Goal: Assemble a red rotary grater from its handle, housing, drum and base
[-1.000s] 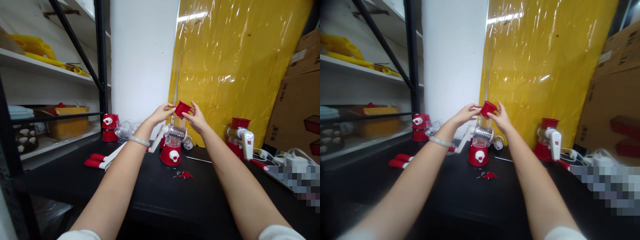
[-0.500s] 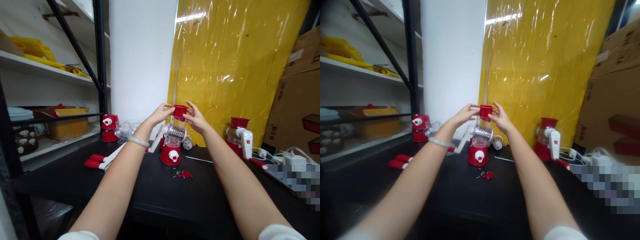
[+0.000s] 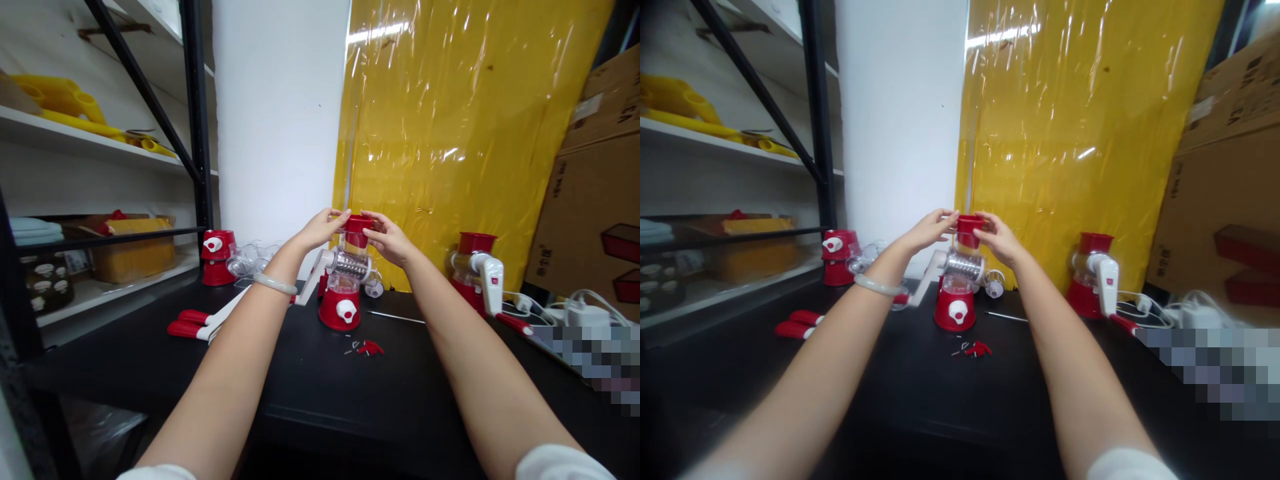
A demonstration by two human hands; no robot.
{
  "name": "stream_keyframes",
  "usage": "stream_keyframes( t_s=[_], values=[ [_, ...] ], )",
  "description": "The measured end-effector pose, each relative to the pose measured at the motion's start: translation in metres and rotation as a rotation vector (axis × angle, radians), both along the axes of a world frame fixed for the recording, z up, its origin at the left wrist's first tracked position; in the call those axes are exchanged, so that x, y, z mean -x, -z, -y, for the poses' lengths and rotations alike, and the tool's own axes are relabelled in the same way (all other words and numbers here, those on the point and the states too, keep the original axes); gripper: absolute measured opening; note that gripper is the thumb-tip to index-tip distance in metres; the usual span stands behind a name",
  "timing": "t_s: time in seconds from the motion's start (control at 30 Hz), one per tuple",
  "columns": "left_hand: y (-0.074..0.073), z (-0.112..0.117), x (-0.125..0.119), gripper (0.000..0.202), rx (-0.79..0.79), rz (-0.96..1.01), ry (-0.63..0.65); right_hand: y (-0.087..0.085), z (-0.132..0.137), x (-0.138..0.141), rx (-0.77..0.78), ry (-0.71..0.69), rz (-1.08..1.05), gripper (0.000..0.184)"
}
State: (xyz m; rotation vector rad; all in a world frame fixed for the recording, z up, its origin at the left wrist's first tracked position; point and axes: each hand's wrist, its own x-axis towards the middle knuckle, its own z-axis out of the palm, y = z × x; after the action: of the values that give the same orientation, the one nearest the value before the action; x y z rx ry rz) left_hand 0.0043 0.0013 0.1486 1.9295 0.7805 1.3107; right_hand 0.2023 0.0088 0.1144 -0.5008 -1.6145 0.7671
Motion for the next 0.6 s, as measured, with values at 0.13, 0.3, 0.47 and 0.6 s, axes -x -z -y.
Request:
stream_keyframes(
  t_s=[0.13,0.3,0.47,0.6],
  values=[
    [0.0012,-0.0043,0.0007,0.033,-0.027,-0.034,-0.002,0.0000,0.0012,-0.0018,0.013,0.011,0.008,0.052],
    [0.0022,-0.0085,0.0023,0.033,-0.107,-0.121,-0.044,0.0027,-0.0030,-0.0040,0.022,0.033,0.030,0.040],
    [0.0023,-0.0057,0.0046,0.030,-0.127,-0.121,-0.029,0.0055,-0.0069,-0.0061,0.009,0.069,0.066,0.040],
    [0.0021,-0.0033,0.0059,0.031,-0.123,-0.121,-0.025,0.0055,-0.0084,-0.0078,0.006,0.079,0.084,0.040]
  ],
)
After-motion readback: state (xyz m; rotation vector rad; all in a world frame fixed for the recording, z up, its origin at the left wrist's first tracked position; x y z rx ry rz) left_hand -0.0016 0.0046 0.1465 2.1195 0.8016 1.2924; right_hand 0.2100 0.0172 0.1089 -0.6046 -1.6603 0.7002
